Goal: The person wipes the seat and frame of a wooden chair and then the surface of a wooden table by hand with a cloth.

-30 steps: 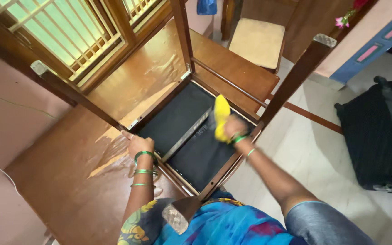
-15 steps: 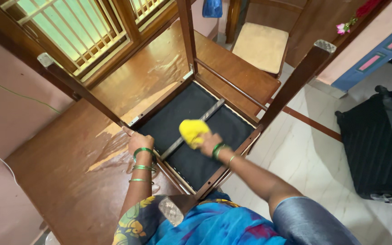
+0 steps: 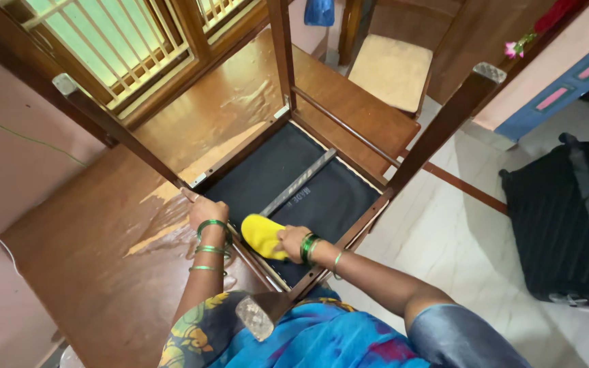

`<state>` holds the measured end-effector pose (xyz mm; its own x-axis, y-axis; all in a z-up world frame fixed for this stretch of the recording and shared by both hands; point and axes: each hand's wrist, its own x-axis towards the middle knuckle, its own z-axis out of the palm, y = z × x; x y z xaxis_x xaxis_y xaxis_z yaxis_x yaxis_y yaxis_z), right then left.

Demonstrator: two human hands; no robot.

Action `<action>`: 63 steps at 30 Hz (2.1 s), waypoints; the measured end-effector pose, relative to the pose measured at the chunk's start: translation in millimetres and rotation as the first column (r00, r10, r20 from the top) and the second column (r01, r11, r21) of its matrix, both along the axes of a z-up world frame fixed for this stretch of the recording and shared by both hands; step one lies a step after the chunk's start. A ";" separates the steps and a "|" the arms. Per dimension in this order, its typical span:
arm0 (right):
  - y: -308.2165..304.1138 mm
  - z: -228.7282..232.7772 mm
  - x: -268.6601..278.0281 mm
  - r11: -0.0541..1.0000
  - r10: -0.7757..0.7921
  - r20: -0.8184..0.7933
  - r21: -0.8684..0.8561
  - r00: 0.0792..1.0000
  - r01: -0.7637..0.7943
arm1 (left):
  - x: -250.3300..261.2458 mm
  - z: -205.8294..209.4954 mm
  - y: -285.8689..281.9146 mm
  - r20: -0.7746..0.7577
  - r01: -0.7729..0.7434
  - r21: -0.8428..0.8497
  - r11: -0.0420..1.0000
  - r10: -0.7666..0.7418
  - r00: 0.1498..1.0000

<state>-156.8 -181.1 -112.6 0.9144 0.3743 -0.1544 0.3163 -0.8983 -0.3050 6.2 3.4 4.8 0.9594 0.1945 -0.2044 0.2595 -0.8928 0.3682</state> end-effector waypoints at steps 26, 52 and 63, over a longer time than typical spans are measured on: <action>-152.8 -46.4 66.9 0.746 -0.550 0.108 -0.384 0.829 0.545 | -2.1 2.2 0.7 -0.017 -0.007 -0.019 1.000 0.006 1.000; -157.4 10.9 52.8 0.484 -0.865 -0.030 -0.313 0.501 0.817 | 3.3 -7.8 1.8 0.009 0.024 0.027 0.999 -0.024 1.000; -169.9 -72.6 81.6 0.685 -0.723 0.069 0.196 0.687 0.702 | -1.0 0.8 -0.5 -0.029 0.016 0.007 1.000 -0.016 0.999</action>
